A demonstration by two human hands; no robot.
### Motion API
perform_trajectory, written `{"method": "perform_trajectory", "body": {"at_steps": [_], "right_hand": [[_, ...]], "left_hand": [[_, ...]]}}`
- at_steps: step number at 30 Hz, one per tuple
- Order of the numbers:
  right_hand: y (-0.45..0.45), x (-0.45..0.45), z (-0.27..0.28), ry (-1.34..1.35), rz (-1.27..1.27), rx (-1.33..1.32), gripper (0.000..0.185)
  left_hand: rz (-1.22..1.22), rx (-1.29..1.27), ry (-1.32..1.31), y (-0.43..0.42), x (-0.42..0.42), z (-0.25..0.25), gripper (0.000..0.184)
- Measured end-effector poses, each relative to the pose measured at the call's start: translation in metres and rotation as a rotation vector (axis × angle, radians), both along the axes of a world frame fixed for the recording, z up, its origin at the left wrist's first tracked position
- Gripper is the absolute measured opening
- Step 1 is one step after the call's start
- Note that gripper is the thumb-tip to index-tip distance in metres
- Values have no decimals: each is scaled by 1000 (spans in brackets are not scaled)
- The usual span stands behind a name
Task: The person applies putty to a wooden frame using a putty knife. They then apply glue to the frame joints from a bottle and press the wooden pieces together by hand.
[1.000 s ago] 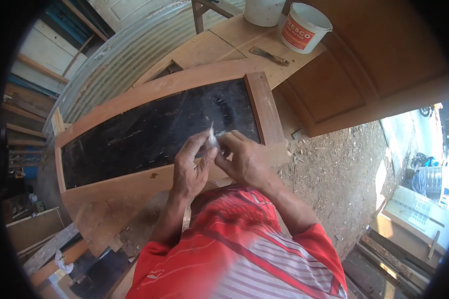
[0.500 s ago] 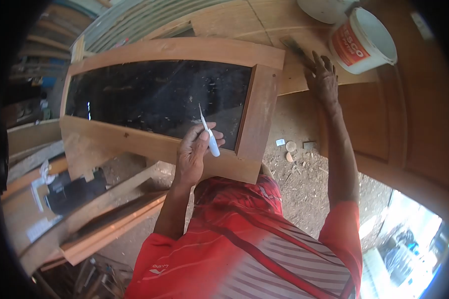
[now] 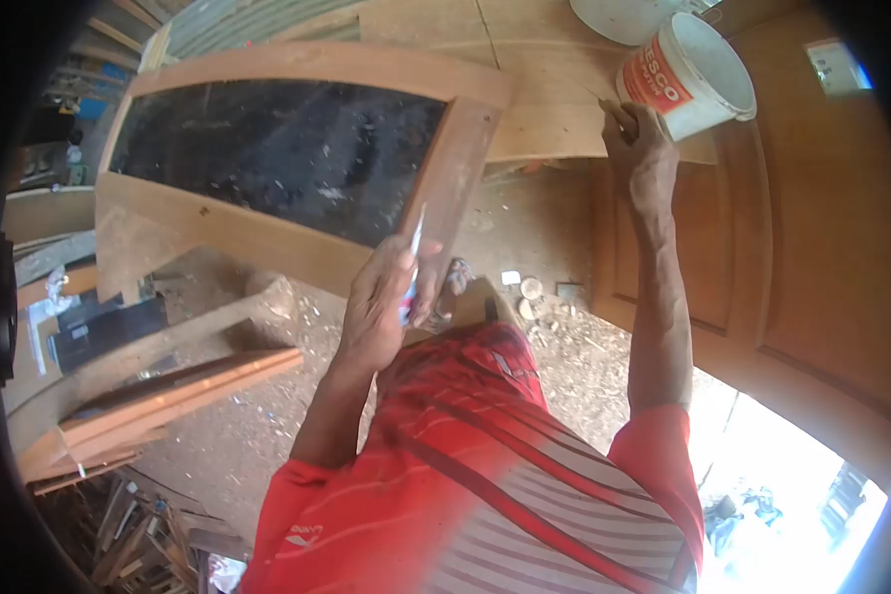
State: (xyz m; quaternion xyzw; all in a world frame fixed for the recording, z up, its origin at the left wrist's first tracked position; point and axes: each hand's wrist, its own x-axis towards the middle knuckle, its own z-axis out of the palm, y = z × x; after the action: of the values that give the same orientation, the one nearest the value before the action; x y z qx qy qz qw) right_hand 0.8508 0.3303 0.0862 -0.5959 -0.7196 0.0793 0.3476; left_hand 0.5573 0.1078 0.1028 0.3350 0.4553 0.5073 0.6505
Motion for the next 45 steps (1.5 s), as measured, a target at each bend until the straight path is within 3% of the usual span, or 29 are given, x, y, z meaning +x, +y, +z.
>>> {"method": "perform_trajectory", "body": {"at_steps": [6,10,13,19,20,23,26,28,30,32,38,41,45], "right_hand": [[18,-6,-1,-67,144,19,19],[44,-9,-24,82,268,-21,17],[64,-1,-33,135,413,-256,19],[101,28,-44,-187,506,-409,22],[101,32,-41,-129,546,-420,22],[89,40,-44,83,612,-524,26],[78,40,-43,71,691,-713,24],[75,42,-58,-50,880,-414,23],[78,38,-58,-40,920,-398,23],[71,27,-46,110,795,-686,23],[77,21,-51,-110,852,-617,24],[80,18,-47,-96,860,-556,25],[90,24,-54,119,704,-734,26]], "left_hand": [[9,-98,-60,7,73,-23,38],[7,-136,-55,35,109,-63,35],[-3,-211,-17,73,125,-89,33],[145,-281,117,136,158,-114,35],[176,-256,82,139,165,-135,34],[174,-249,177,153,171,-132,35],[156,-320,269,164,171,-115,37],[147,-344,304,167,172,-113,39],[121,-342,340,166,170,-115,41],[99,-345,327,165,168,-111,42],[96,-316,287,161,166,-116,42],[109,-274,287,164,162,-115,43],[109,-288,258,164,160,-116,43]]}}
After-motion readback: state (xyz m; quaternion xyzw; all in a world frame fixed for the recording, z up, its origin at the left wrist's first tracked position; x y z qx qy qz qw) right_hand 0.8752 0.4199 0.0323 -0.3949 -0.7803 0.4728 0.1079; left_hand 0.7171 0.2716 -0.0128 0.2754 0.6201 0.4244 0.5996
